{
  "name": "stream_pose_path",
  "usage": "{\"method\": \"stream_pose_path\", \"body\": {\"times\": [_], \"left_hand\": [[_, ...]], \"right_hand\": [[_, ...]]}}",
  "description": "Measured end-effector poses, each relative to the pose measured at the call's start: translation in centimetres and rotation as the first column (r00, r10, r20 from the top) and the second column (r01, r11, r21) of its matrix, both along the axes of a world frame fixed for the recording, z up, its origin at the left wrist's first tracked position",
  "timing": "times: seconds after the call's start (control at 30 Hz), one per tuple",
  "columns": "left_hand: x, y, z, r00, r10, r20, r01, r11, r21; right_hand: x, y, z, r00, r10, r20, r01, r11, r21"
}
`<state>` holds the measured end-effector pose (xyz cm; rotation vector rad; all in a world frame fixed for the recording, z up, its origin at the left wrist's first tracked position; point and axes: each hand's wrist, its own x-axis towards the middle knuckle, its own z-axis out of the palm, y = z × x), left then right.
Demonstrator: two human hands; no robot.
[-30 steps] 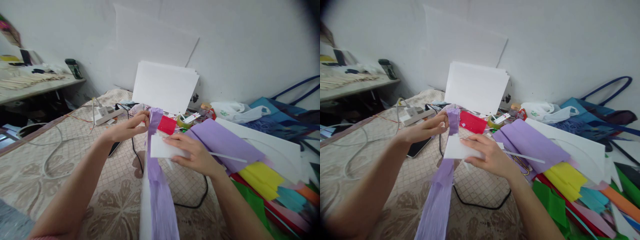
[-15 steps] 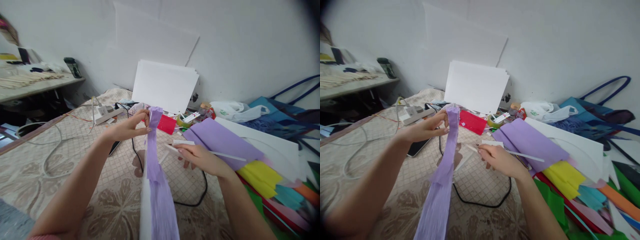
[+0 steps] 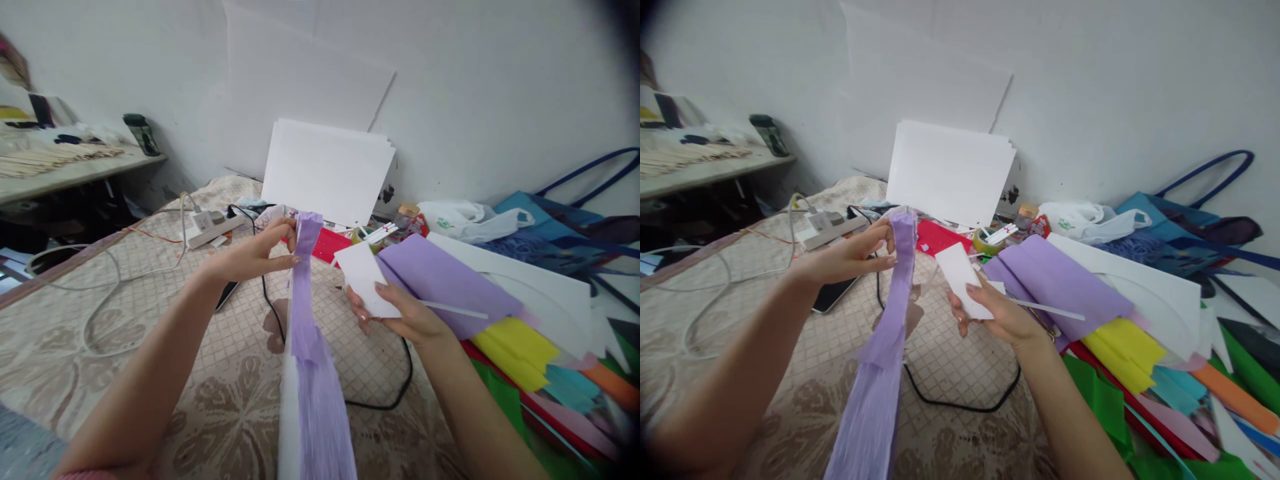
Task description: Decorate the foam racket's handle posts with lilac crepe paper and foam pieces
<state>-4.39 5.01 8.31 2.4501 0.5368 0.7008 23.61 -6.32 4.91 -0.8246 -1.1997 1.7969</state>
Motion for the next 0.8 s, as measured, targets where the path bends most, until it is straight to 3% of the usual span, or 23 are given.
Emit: {"method": "stream_pose_path", "body": {"times": [0.17, 0.43, 0.67, 0.8], "left_hand": [[0.1, 0.1, 0.0, 1.000, -0.003, -0.005, 0.003, 1.000, -0.008], [0.0, 0.1, -0.1, 1.000, 0.005, 0.010, -0.005, 1.000, -0.006], [0.2, -0.1, -0.1, 0.998, 0.035, 0.044, -0.035, 0.999, -0.001], [0.1, -0.1, 0.0, 0.997, 0.058, 0.045, -0.057, 0.998, -0.014]], "right_hand": [[-0.9, 0.2, -0.5, 0.980, 0.103, -0.169, -0.106, 0.994, -0.013], [-2.5, 0.5, -1.7, 0.969, 0.071, -0.236, -0.046, 0.993, 0.112], [-3.0, 0.5, -2.2, 0.999, -0.051, 0.008, 0.048, 0.971, 0.236], [-3.1, 0.2, -1.7, 0.955, -0.135, 0.265, 0.021, 0.919, 0.394]]}}
